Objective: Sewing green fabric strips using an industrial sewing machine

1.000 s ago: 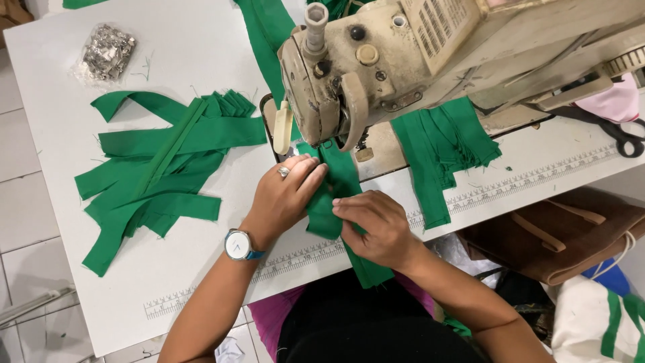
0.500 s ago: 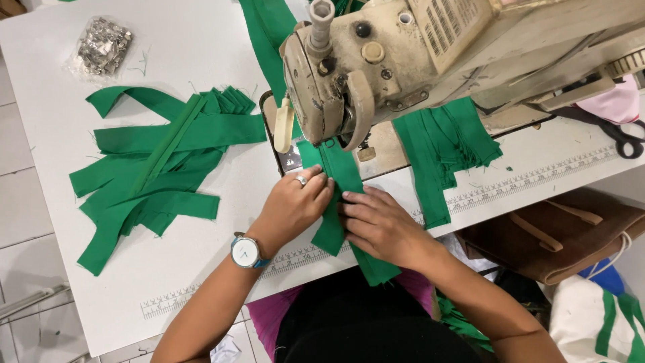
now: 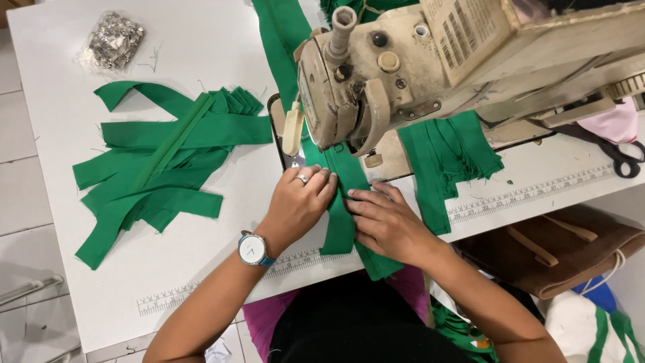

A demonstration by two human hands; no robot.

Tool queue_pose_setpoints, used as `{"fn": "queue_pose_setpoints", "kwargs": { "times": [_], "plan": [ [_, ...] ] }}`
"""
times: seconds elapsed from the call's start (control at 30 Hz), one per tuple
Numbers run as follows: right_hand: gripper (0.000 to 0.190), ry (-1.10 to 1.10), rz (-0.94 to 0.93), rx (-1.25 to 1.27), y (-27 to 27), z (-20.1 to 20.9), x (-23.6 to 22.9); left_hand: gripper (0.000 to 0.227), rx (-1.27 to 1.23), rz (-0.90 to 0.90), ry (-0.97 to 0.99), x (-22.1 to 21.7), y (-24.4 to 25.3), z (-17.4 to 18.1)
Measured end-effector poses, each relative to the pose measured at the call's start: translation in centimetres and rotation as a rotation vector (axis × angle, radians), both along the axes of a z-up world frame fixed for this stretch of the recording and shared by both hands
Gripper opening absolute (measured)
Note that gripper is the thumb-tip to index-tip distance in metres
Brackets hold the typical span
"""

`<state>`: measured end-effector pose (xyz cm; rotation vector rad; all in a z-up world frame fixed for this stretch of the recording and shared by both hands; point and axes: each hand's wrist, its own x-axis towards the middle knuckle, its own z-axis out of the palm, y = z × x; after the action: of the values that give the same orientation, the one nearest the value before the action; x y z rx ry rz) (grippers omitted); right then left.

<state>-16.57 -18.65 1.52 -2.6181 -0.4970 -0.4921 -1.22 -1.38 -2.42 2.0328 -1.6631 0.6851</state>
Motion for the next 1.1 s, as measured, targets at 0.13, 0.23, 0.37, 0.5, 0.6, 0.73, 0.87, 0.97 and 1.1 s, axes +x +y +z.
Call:
{"fn": "queue_pose_setpoints", "kwargs": {
  "times": [0.13,0.23,0.37,0.5,0.6,0.73,0.87,0.97,1.1],
  "plan": [
    [0.015,-0.006,0.012,-0.031,-0.4,-0.2,1.0,0.018,0.002,0.029,0.014,0.7,-0.2,-0.3],
    [0.015,0.005,0.007,-0.067,-0.8,-0.3,1.6,0.017,-0.025,0.053,0.044,1.3,-0.7,-1.2],
    [0.015,0.031,-0.010,-0.074,-1.0,-0.6,2.6,0.013,-0.128,0.109,0.002,2.3,-1.0,-2.1],
    [0.020,0.057,-0.019,-0.036,-1.6,-1.0,3.2,0.016,-0.118,0.137,0.003,3.0,-1.1,-2.5],
    [0.034,0.079,-0.073,-0.004,-1.3,-0.4,3.3,0.017,-0.096,0.143,-0.023,2.9,-1.0,-1.7],
    [0.044,-0.055,-0.194,0.022,-0.3,-1.8,3.0,0.018,-0.098,0.128,-0.041,2.5,-0.8,-0.2],
    [0.010,-0.202,-0.305,0.058,0.8,-1.2,2.2,0.020,-0.112,0.135,-0.077,2.2,-1.0,-0.1],
    [0.012,-0.251,-0.317,0.071,1.9,1.6,1.8,0.018,-0.198,0.047,-0.028,1.5,-1.0,1.5],
    [0.017,-0.348,-0.262,0.124,2.4,4.3,1.3,0.016,-0.265,-0.139,0.033,0.6,-0.6,3.8]
  ]
}}
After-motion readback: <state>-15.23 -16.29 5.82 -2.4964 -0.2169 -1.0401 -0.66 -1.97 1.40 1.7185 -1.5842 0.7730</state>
